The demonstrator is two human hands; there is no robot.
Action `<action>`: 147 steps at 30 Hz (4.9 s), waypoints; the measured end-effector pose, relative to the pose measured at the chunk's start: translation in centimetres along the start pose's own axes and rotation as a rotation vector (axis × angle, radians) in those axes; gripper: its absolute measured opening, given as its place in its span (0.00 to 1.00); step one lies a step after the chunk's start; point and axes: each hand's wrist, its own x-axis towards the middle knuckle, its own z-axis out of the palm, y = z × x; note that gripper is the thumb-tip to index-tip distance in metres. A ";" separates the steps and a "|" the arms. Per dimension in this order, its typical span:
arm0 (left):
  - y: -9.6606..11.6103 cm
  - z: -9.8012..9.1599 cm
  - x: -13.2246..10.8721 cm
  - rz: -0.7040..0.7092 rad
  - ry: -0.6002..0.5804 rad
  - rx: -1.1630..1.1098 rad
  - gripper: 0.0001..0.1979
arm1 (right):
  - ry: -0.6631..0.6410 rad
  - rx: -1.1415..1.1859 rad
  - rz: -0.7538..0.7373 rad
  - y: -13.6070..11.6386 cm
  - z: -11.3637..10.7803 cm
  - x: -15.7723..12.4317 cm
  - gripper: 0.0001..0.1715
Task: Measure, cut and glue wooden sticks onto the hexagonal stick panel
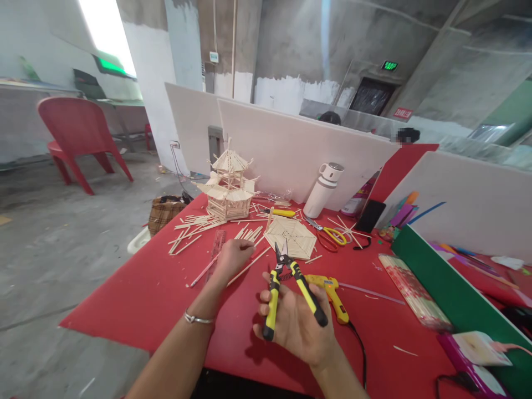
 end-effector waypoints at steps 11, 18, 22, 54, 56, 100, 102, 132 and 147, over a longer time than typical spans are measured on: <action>1.6 -1.4 -1.9 -0.118 -0.177 -0.624 0.17 | 0.381 -0.508 -0.051 -1.1 -2.3 -0.8 0.17; 1.6 -1.4 -2.5 -0.024 -0.308 -0.560 0.17 | 0.354 -0.860 -0.125 -2.2 -2.5 -0.8 0.23; 1.6 -1.6 -2.7 0.039 -0.333 -0.541 0.16 | 0.363 -1.008 -0.114 -2.5 -1.5 -0.9 0.35; 2.1 -1.0 -3.3 0.249 -0.239 -0.143 0.13 | 0.359 -0.840 0.001 -1.8 -2.8 -0.8 0.35; 2.1 -1.0 -3.3 0.262 -0.234 -0.141 0.12 | 0.351 -0.861 0.009 -1.8 -2.8 -0.8 0.35; 1.1 -0.8 -3.3 0.361 -0.307 -0.119 0.15 | 0.529 -0.840 -0.136 -0.5 -3.8 -0.5 0.41; 1.2 -0.9 -3.3 0.366 -0.304 -0.109 0.15 | 0.542 -0.864 -0.150 -0.3 -3.6 -0.4 0.40; 0.9 0.4 -2.6 0.297 -0.285 -0.123 0.13 | 0.487 -1.188 -0.156 -1.3 -1.9 0.0 0.43; 0.8 -0.6 -2.3 0.285 -0.180 -0.026 0.16 | 0.465 -0.742 -0.113 -0.3 -4.3 -0.8 0.30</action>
